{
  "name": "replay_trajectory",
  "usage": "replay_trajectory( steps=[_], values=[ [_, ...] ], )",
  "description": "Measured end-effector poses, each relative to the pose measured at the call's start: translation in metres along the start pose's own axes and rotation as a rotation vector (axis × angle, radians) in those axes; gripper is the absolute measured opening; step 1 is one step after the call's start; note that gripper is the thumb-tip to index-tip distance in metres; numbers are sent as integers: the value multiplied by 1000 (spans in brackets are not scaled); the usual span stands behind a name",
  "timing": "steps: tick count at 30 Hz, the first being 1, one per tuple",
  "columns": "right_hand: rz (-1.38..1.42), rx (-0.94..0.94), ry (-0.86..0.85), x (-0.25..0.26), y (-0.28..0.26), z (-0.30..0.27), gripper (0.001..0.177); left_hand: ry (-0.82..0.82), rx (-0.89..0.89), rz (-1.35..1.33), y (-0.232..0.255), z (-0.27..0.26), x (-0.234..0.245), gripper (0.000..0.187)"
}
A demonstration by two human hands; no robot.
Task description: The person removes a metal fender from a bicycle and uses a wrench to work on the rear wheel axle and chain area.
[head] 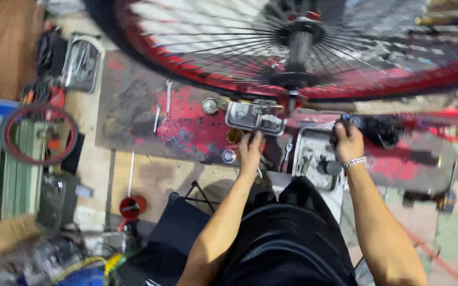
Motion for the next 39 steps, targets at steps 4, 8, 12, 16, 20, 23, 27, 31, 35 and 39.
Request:
replay_trajectory(
  steps=[4,8,12,16,20,23,27,31,35,39],
  values=[
    [-521,-19,-157,-7,27,-81,28,-330,-249,746,-37,-42,-25,52],
    [-345,-360,-241,-23,85,-152,34,-949,-65,1044,-109,-88,-54,48],
    [-278,-368,-4,-19,131,-191,38,-851,46,1118,-168,-96,-49,38],
    [-465,-486,126,0,179,-218,40,-543,207,1175,-230,-71,-21,40],
    [-386,-526,105,6,199,-242,39,-403,251,1216,-264,-41,-12,46],
    [-308,-513,170,31,206,-260,38,-456,96,1361,-288,-33,-36,50],
    [-278,-538,226,37,210,-282,39,-265,88,1505,-303,20,-27,70],
    [-277,-618,280,51,240,-314,35,-113,87,1563,-361,61,-46,77],
    [-139,-750,347,58,286,-368,28,-2,173,1501,-434,89,-37,70],
    [-90,-912,384,74,313,-394,28,-106,111,1485,-476,111,-54,57]
  ],
)
Point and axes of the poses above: each hand's wrist, its own z-axis towards the middle knuckle, its own x-axis out of the back of the hand, y = z × x, the point moved 6 cm from there along z, towards the middle knuckle, and after that the axes turned 4 degrees about z, right-handed, at the moved point
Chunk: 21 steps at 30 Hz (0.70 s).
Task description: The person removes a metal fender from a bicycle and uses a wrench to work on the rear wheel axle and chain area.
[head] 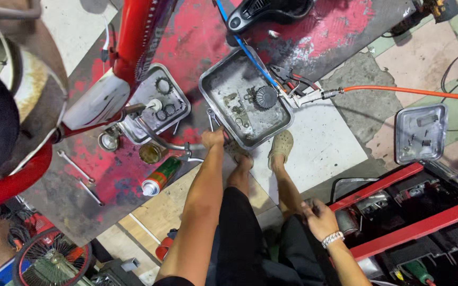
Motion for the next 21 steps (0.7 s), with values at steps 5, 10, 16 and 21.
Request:
replay_trajectory(
  steps=[5,10,16,21],
  values=[
    [-164,141,35,7,-31,-9,30,8,-24,-301,-7,-28,46,46],
    [203,382,-184,-21,-140,-32,34,-508,-48,-915,10,-180,162,25],
    [944,106,-580,-37,-236,-91,43,-714,-352,-954,80,-360,307,20],
    [955,311,-788,14,-273,-142,45,-381,-614,-623,112,-416,397,29]
  ],
)
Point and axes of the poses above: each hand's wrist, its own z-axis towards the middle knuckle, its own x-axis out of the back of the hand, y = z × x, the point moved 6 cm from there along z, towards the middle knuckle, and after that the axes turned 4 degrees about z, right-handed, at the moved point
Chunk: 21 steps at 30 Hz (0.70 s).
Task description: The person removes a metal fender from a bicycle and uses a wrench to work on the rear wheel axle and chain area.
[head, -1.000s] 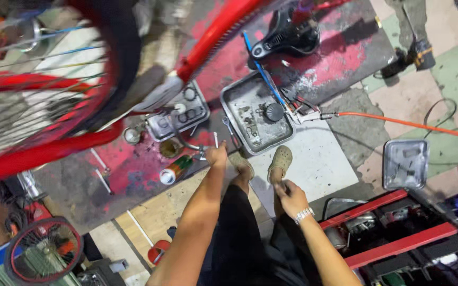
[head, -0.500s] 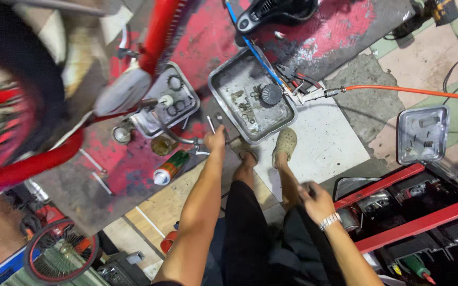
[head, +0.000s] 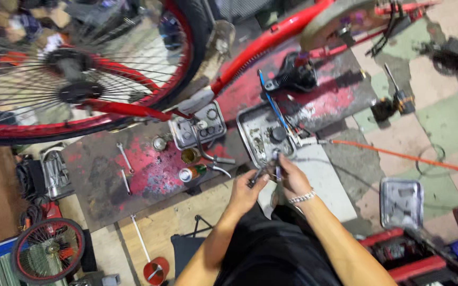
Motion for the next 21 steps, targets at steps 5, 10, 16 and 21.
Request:
replay_trajectory(
  steps=[5,10,16,21],
  values=[
    [29,-162,-186,-22,-47,-26,49,173,-394,277,79,-4,26,27],
    [-111,-245,-234,-35,-62,-33,47,257,-510,383,116,-3,36,25],
    [-99,-317,-318,-51,-69,-30,49,342,-623,471,140,-6,47,20],
    [-18,-375,-337,-66,-66,-23,48,443,-771,598,141,-7,51,22]
  ],
)
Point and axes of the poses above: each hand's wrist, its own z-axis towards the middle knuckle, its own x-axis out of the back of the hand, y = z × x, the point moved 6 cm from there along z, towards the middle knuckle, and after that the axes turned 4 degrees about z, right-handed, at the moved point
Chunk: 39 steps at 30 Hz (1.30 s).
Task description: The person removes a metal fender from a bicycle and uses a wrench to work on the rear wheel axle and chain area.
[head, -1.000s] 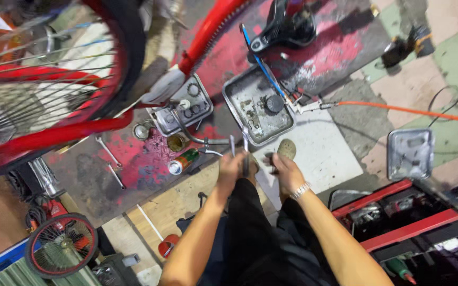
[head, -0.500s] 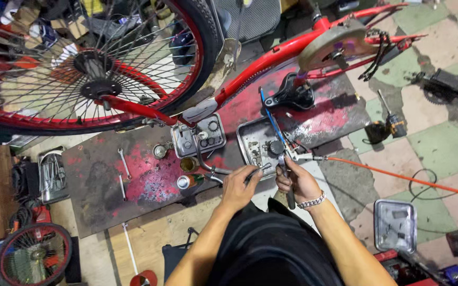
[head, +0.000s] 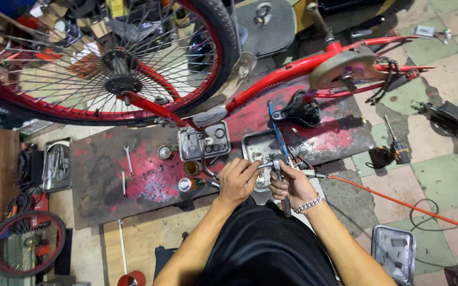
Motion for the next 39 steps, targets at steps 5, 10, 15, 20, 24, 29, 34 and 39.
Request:
replay_trajectory(
  steps=[5,10,15,20,24,29,34,39],
  values=[
    [-223,48,103,-10,-2,15,46,-265,421,-321,-53,-17,-27,35],
    [-617,215,360,-15,-8,50,26,-370,482,-326,-115,-36,-42,38],
    [-614,368,426,1,-19,118,29,-126,994,-907,-221,-76,-57,35],
    [-447,446,512,32,-44,211,35,456,1199,-1274,-346,-101,-31,25],
    [-446,517,524,37,-50,279,30,629,1175,-1442,-418,-92,-30,24],
    [-394,550,500,33,-48,313,29,107,984,-629,-468,-88,-48,29],
    [-359,564,429,34,-47,323,19,-487,525,718,-484,-91,-64,19],
    [-499,580,341,33,-51,319,24,-203,516,385,-487,-89,-49,12]
  ],
)
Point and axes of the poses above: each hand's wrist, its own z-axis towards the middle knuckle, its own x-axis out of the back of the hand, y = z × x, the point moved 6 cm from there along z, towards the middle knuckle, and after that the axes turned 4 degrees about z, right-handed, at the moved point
